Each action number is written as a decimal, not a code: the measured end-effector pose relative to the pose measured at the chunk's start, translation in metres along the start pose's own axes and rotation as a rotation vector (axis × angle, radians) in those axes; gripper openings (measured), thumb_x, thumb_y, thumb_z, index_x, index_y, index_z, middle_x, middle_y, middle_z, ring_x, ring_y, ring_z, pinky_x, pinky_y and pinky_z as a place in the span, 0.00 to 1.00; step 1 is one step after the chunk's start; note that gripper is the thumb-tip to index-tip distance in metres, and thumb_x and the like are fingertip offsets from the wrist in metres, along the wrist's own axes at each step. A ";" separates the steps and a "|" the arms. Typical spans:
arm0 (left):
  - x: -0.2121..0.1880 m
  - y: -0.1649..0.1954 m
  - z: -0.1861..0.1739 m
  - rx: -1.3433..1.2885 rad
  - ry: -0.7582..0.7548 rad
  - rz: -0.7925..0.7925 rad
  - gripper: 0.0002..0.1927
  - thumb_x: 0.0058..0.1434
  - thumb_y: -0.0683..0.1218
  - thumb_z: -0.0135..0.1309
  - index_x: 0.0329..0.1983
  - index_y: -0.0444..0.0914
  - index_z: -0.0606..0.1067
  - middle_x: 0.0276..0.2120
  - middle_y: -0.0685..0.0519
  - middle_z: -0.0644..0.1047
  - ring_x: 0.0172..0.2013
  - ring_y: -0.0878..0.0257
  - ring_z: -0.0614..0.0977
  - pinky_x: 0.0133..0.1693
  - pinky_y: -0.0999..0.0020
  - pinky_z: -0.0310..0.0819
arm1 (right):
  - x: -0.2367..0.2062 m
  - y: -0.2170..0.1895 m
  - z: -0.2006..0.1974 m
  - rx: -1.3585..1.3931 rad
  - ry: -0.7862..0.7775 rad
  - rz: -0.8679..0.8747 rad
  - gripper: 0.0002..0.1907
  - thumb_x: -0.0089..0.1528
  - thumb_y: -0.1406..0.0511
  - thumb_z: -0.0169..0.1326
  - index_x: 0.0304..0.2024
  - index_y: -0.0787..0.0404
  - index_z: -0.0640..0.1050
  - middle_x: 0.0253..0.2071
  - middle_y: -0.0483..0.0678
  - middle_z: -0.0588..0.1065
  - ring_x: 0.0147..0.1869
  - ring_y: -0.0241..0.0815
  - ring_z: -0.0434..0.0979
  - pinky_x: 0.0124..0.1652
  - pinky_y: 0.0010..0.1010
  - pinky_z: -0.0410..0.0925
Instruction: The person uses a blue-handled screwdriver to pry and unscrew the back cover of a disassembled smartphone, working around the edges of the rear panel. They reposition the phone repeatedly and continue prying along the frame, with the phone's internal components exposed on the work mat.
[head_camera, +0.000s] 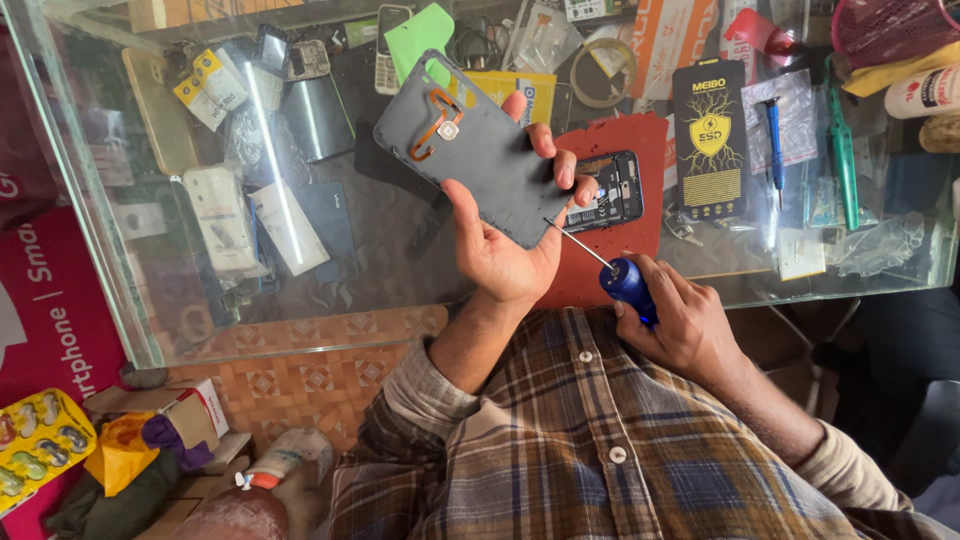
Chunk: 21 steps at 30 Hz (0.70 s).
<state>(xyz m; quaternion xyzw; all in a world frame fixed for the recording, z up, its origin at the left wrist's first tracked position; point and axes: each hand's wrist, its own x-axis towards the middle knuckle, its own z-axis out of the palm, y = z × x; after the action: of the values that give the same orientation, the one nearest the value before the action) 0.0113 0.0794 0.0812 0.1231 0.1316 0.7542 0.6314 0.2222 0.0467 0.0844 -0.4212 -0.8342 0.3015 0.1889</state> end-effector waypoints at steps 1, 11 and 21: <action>0.000 0.000 0.001 -0.001 0.000 -0.008 0.44 0.74 0.73 0.41 0.77 0.36 0.55 0.50 0.50 0.67 0.45 0.59 0.68 0.47 0.55 0.65 | 0.000 -0.001 0.000 0.003 0.004 0.000 0.26 0.60 0.66 0.58 0.58 0.71 0.70 0.38 0.58 0.76 0.34 0.57 0.80 0.32 0.42 0.74; -0.002 -0.001 0.001 -0.019 0.009 -0.037 0.45 0.73 0.74 0.40 0.77 0.35 0.55 0.50 0.50 0.67 0.45 0.58 0.69 0.46 0.55 0.65 | 0.000 -0.001 0.001 0.017 0.009 0.027 0.26 0.59 0.66 0.58 0.59 0.68 0.71 0.37 0.57 0.76 0.33 0.57 0.80 0.33 0.42 0.74; 0.000 0.002 0.001 -0.055 0.007 0.001 0.43 0.74 0.72 0.41 0.76 0.35 0.57 0.50 0.49 0.67 0.44 0.57 0.68 0.46 0.55 0.65 | -0.001 -0.001 0.001 0.008 0.001 0.042 0.26 0.59 0.66 0.59 0.58 0.68 0.71 0.37 0.57 0.76 0.33 0.57 0.80 0.32 0.42 0.74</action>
<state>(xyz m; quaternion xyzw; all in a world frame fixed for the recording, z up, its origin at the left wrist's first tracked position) 0.0100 0.0788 0.0825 0.1031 0.1128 0.7584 0.6336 0.2217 0.0453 0.0839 -0.4382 -0.8239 0.3085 0.1845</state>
